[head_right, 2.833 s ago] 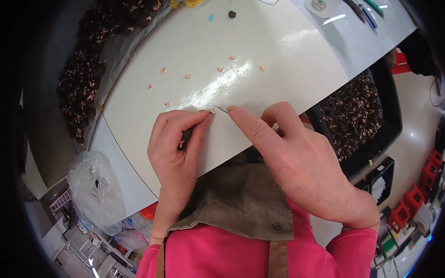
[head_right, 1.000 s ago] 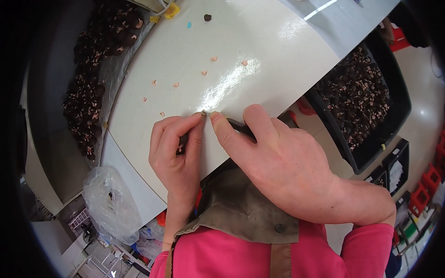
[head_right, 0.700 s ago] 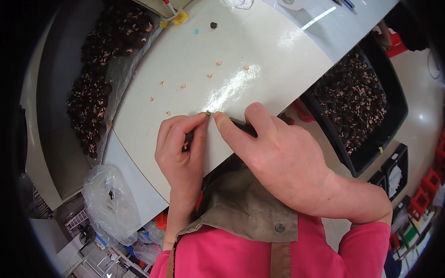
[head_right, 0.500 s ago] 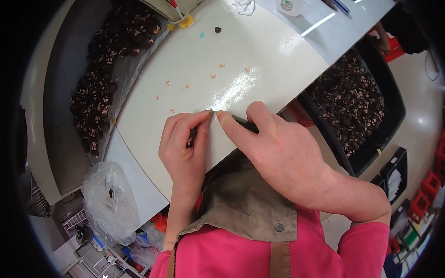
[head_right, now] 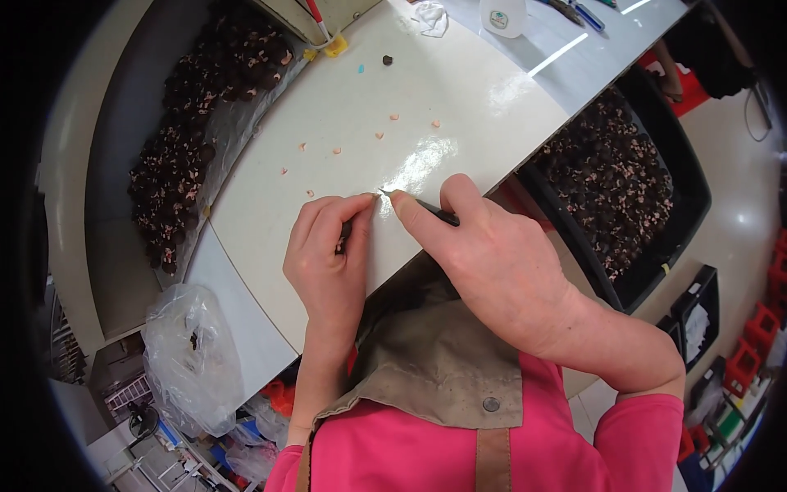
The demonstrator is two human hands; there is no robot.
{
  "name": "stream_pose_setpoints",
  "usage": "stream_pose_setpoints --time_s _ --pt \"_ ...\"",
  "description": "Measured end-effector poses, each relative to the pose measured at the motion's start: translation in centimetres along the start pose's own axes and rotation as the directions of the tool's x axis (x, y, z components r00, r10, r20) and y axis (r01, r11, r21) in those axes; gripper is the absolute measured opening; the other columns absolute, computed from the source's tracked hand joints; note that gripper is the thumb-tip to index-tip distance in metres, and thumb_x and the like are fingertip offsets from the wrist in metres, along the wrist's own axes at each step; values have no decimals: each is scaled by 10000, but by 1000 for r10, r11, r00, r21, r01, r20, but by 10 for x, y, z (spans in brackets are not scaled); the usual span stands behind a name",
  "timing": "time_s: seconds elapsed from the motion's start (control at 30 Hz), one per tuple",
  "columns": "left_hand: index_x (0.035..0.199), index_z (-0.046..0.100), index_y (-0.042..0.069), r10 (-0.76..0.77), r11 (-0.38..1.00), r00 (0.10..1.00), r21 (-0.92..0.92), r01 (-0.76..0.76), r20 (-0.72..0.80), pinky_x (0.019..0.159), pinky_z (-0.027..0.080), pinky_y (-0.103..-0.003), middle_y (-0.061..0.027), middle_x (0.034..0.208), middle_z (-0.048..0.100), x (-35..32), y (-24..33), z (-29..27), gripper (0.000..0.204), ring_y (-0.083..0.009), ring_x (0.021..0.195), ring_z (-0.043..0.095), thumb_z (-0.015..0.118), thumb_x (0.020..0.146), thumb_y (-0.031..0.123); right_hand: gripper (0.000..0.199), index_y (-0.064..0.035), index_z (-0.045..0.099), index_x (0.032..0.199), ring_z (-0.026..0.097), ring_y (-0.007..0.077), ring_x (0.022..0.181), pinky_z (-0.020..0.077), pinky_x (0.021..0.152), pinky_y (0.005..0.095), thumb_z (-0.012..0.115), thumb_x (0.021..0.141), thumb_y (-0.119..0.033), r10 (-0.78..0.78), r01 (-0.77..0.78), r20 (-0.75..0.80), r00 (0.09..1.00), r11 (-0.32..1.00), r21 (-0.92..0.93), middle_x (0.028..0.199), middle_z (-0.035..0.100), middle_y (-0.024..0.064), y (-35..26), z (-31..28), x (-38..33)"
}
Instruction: Assemble small toy figurines using glue and assembly tools.
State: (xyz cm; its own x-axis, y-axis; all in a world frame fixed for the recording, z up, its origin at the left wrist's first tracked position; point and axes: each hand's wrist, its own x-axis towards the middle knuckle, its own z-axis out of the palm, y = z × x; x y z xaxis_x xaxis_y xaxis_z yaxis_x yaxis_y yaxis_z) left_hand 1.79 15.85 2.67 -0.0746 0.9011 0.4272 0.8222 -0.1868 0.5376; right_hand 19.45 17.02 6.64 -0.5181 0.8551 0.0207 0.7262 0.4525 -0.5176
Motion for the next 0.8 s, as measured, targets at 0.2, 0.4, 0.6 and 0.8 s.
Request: stream_pose_setpoints --time_s 0.2,0.4,0.6,0.8 --pt "835 667 32 -13 999 1000 46 13 -11 549 459 -243 -60 782 605 2 -2 -11 78 -136 638 571 690 766 3 441 -165 560 1198 606 271 688 514 575 357 546 797 17 46 -45 -21 999 999 30 926 499 106 0 -15 6" --pt "859 655 20 -118 993 993 -16 118 -4 563 451 -234 -69 795 598 -2 -7 -33 84 -131 651 564 684 781 15 301 -137 586 1127 597 296 748 487 652 372 563 838 -56 130 -167 -308 942 981 -98 956 533 111 28 -42 26" --pt "978 623 57 -382 891 924 -259 373 19 587 429 -226 -14 829 576 -11 -7 -73 147 -111 675 539 628 831 58 279 -108 590 1099 565 296 844 473 709 366 578 825 -56 1 -115 -367 930 950 -291 945 549 118 54 -28 68" --pt "1266 473 31 -744 223 627 -798 560 231 721 380 -198 -25 1023 526 -24 -36 -122 347 -76 831 466 461 932 122 271 -23 551 1020 544 218 851 446 756 338 672 803 -131 -20 -28 -600 800 997 -71 913 542 87 64 -22 74"
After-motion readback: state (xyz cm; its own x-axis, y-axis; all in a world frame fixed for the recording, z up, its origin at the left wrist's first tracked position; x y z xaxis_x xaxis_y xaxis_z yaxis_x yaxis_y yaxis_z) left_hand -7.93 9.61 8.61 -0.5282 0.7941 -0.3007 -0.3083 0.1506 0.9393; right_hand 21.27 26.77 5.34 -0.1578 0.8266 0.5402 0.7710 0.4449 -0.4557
